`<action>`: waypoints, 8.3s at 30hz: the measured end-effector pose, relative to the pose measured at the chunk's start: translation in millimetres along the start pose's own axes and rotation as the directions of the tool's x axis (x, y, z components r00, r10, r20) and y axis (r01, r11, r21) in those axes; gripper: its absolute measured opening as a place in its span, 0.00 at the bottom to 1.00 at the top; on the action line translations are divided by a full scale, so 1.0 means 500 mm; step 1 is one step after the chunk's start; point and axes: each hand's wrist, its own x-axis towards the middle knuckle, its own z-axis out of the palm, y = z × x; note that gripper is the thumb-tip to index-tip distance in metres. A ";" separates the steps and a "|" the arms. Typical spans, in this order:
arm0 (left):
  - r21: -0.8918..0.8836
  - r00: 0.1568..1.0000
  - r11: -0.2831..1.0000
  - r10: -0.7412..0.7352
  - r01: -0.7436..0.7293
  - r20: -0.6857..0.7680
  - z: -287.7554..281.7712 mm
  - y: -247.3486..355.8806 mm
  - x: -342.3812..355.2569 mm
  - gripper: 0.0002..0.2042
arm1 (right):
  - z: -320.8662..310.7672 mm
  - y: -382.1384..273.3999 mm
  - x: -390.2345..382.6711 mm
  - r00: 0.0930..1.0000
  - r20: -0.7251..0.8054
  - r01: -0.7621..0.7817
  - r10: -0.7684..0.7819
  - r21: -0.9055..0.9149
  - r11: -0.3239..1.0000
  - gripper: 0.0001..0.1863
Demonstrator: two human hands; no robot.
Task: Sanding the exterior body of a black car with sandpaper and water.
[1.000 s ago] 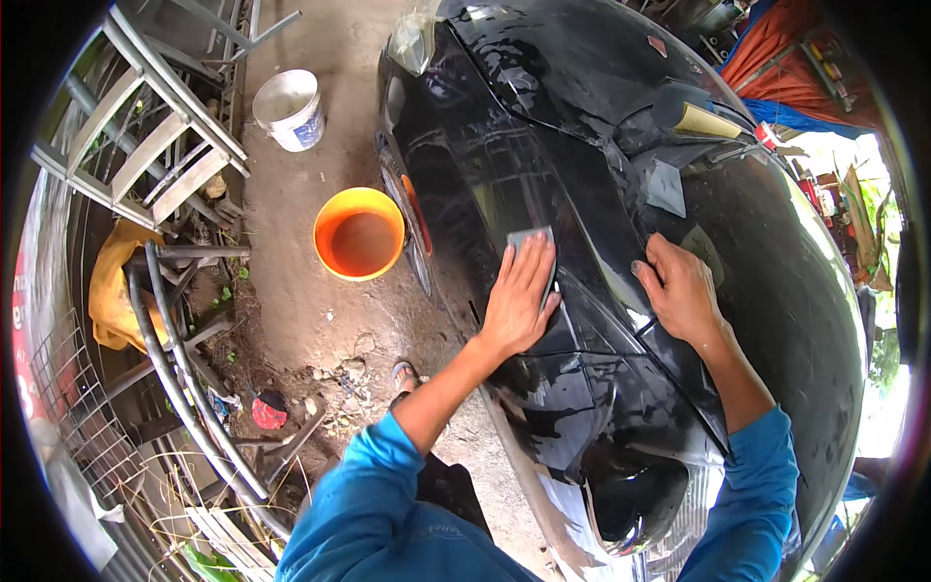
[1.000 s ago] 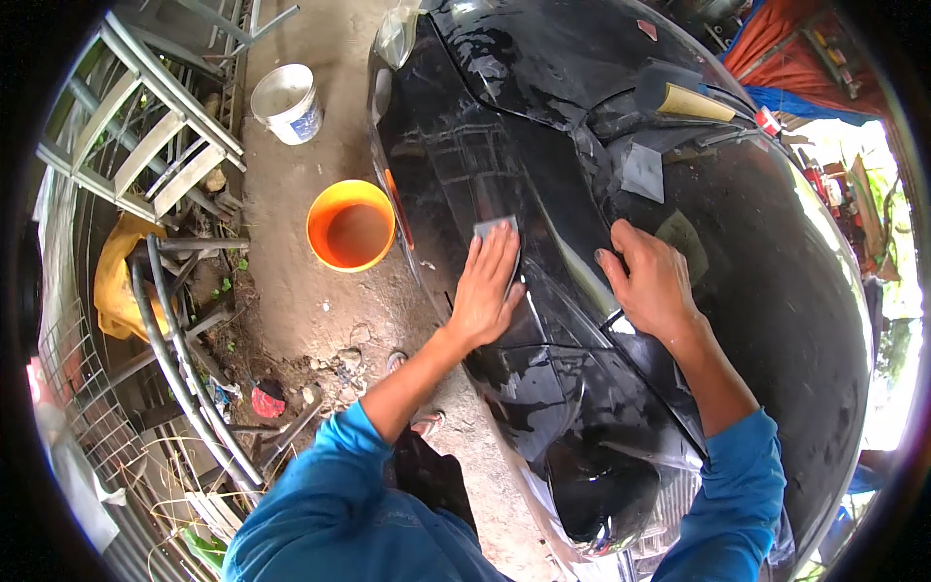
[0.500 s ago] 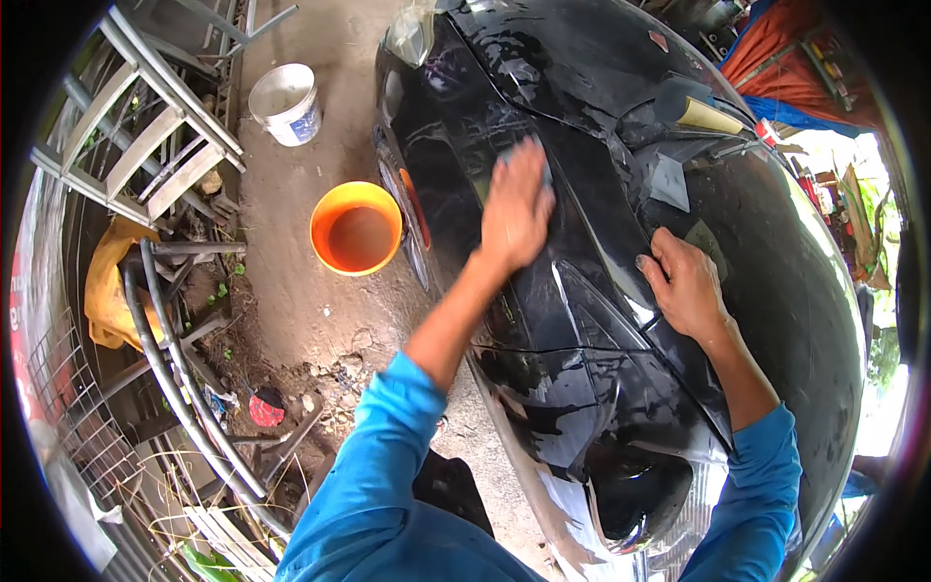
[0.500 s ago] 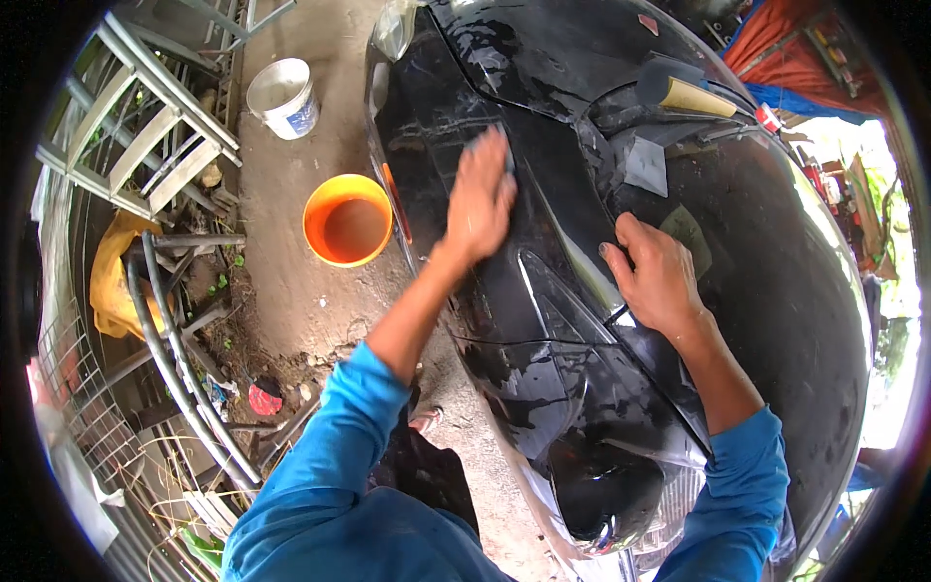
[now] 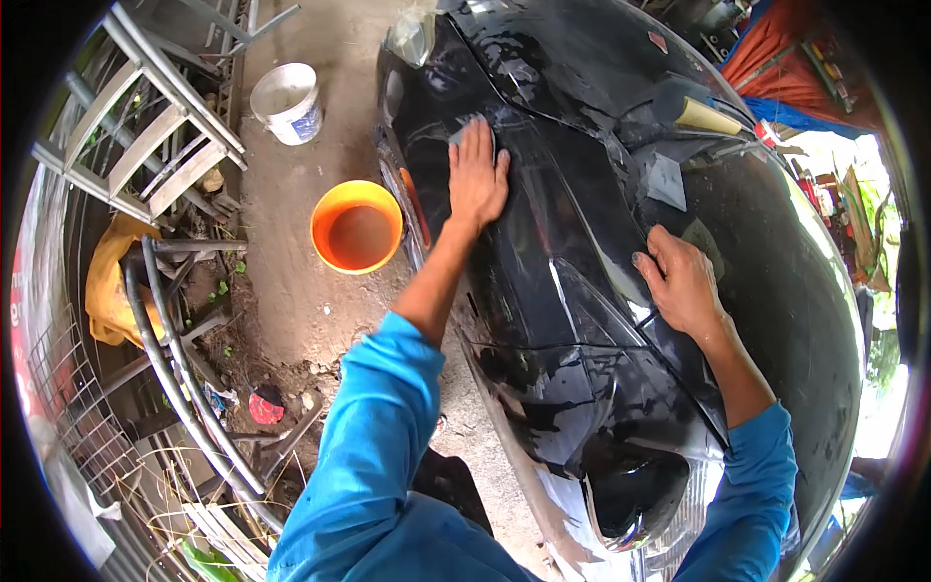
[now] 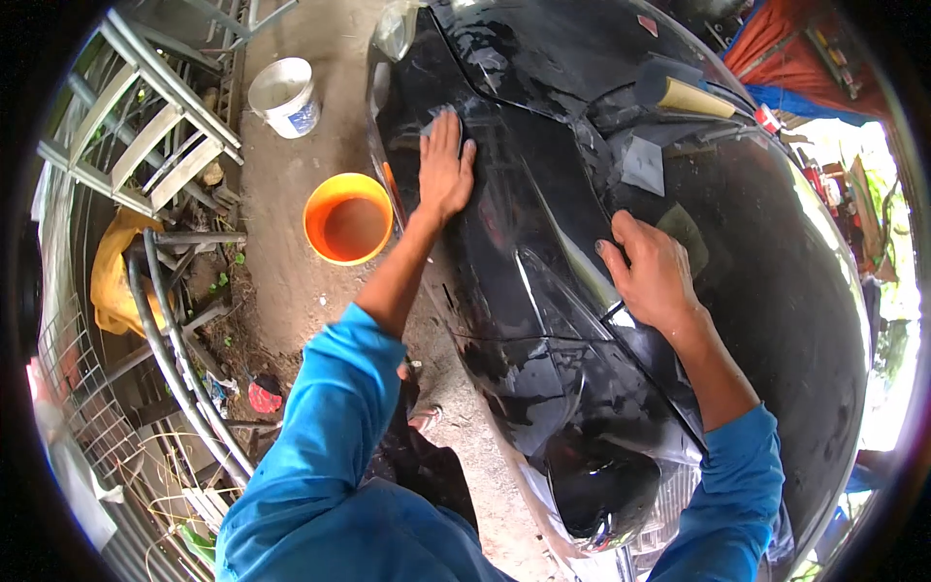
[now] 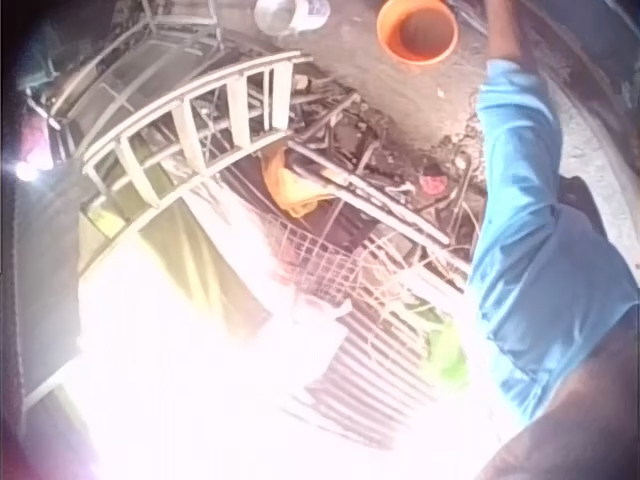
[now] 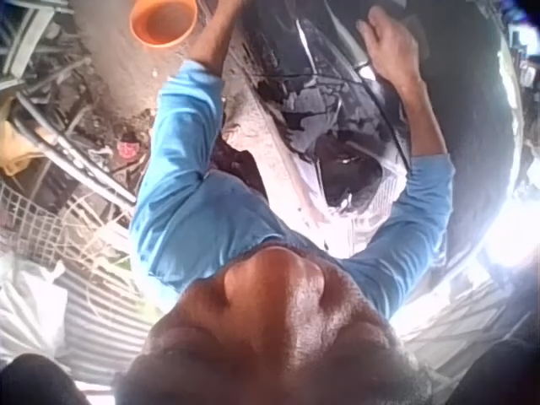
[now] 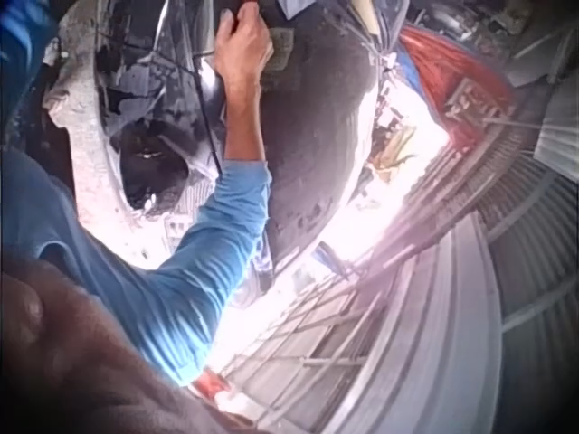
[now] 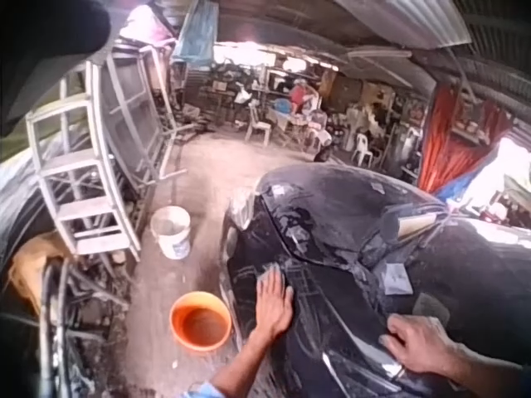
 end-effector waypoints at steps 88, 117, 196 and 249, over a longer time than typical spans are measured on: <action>-0.482 0.896 0.758 -0.401 0.440 0.189 0.009 0.178 -0.586 0.33 | 0.018 0.027 -0.005 0.999 0.033 -0.027 0.029 -0.043 0.999 0.15; -0.582 0.524 0.313 -0.819 0.750 0.235 0.170 -0.039 -0.644 0.33 | 0.023 0.010 -0.002 0.997 0.067 -0.045 0.045 -0.005 0.999 0.15; -0.356 0.914 0.848 -0.404 0.393 0.047 0.023 -0.032 -0.138 0.33 | -0.002 0.004 -0.011 0.999 0.017 0.036 -0.036 -0.012 0.999 0.12; -0.250 0.990 0.967 0.079 -0.047 0.118 0.028 0.225 -0.171 0.33 | 0.014 0.047 -0.024 1.000 0.001 0.002 -0.002 -0.035 0.999 0.11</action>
